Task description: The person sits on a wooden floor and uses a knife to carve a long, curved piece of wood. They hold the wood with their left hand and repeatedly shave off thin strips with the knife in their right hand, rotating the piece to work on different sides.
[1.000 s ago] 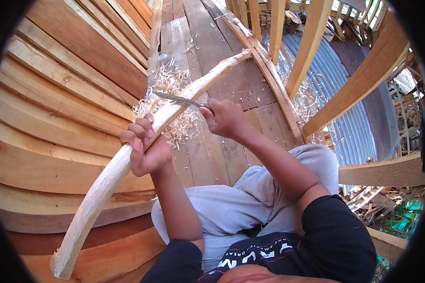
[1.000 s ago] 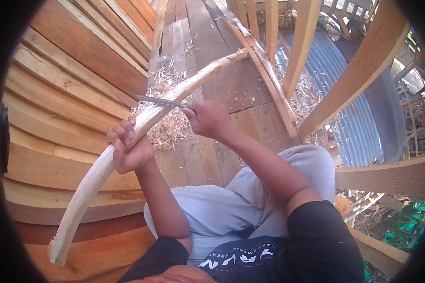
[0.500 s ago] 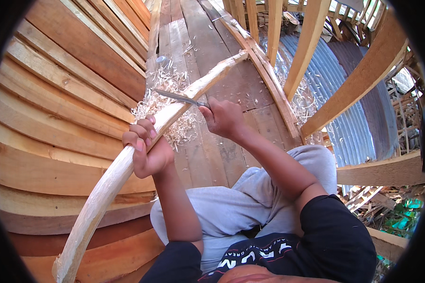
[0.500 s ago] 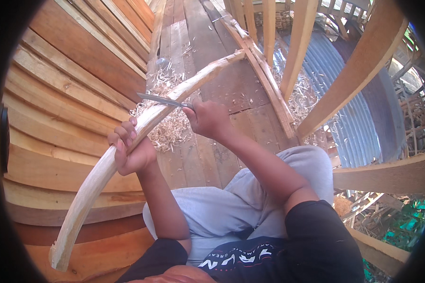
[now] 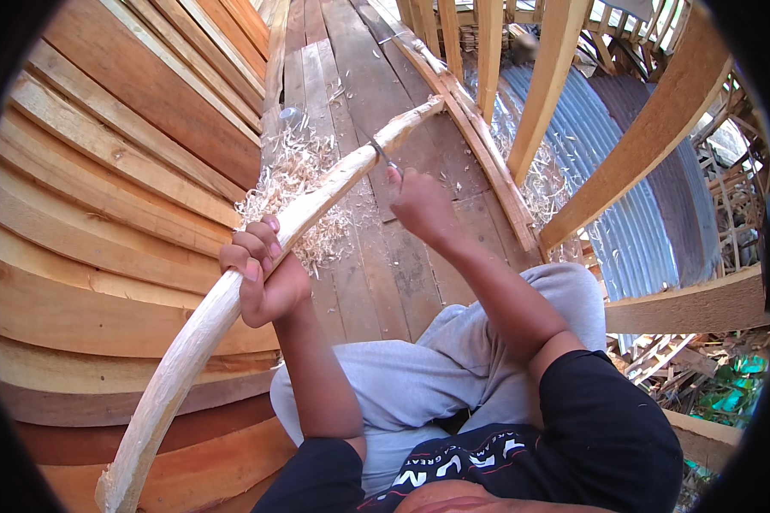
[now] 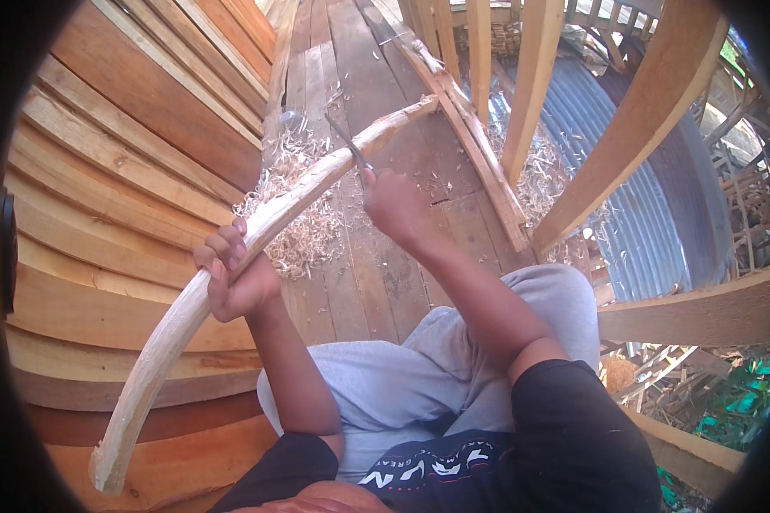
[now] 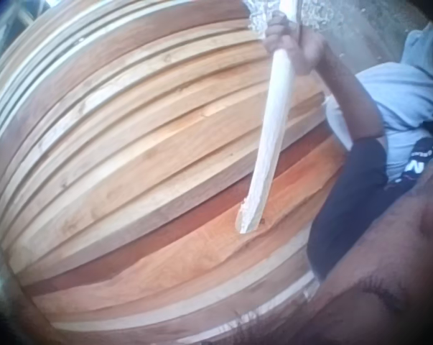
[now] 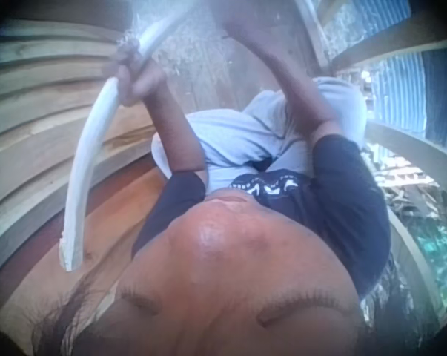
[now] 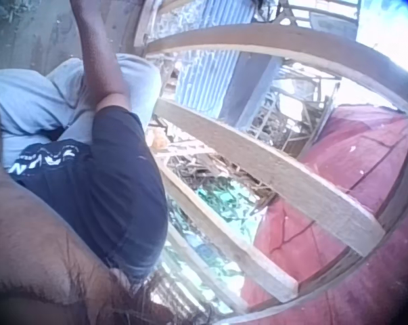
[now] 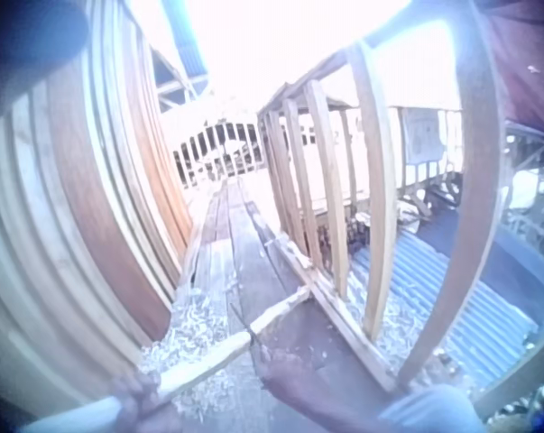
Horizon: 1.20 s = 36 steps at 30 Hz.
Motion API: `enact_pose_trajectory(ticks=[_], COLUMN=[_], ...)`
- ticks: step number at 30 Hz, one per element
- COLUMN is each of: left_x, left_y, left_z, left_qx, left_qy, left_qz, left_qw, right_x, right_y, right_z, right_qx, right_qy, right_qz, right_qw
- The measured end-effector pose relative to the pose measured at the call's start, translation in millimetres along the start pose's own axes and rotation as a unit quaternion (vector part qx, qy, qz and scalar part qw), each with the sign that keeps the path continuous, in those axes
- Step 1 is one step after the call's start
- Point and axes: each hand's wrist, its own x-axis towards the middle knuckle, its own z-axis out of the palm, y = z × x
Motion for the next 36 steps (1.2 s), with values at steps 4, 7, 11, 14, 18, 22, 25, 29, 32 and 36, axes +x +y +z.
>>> enact_pose_trajectory(ticks=[4, 7, 11, 14, 18, 22, 25, 29, 32, 36], left_x=[-4.8, -2.0, -0.8, -2.7, -0.5, 1.1, 1.5, -2.0, -1.3, 0.0], left_y=[6.3, 2.9, 4.3, 8.2, -0.9, -3.3, 3.2, -4.1, -2.2, -1.2], left_z=[-4.6, 2.2, -12.7, -12.0, -14.2, -32.1, -30.0, -18.9, -30.4, -19.5], left_qx=[0.017, 0.01, 0.003, 0.005, 0.001, -0.009, -0.019, 0.016, 0.0, 0.01], left_qy=[-0.023, -0.031, -0.047, -0.072, -0.044, -0.035, -0.084, -0.063, -0.05, -0.06], left_qz=[0.001, 0.003, 0.002, -0.004, -0.007, -0.006, -0.002, 0.001, 0.002, 0.003], left_qw=[1.0, 0.999, 0.999, 0.997, 0.999, 0.999, 0.996, 0.998, 0.999, 0.998], right_x=[-23.5, -8.1, 3.2, -24.1, -19.1, -33.0, -35.0, -26.2, -25.7, -18.8], right_y=[-43.0, -27.6, -13.4, -44.5, -37.0, -50.5, -56.8, -45.6, -46.6, -40.2], right_z=[-38.5, -27.7, -29.4, -28.4, -25.7, -28.7, -31.8, -25.9, -30.1, -24.5], right_qx=[0.007, 0.073, -0.007, 0.044, 0.034, -0.008, -0.015, -0.007, -0.021, -0.019], right_qy=[-0.148, -0.112, -0.117, -0.136, -0.119, -0.11, -0.105, -0.106, -0.113, -0.039], right_qz=[-0.263, -0.072, -0.017, -0.135, -0.165, -0.144, -0.134, -0.136, -0.133, -0.115], right_qw=[0.953, 0.988, 0.993, 0.981, 0.979, 0.983, 0.985, 0.985, 0.984, 0.992])
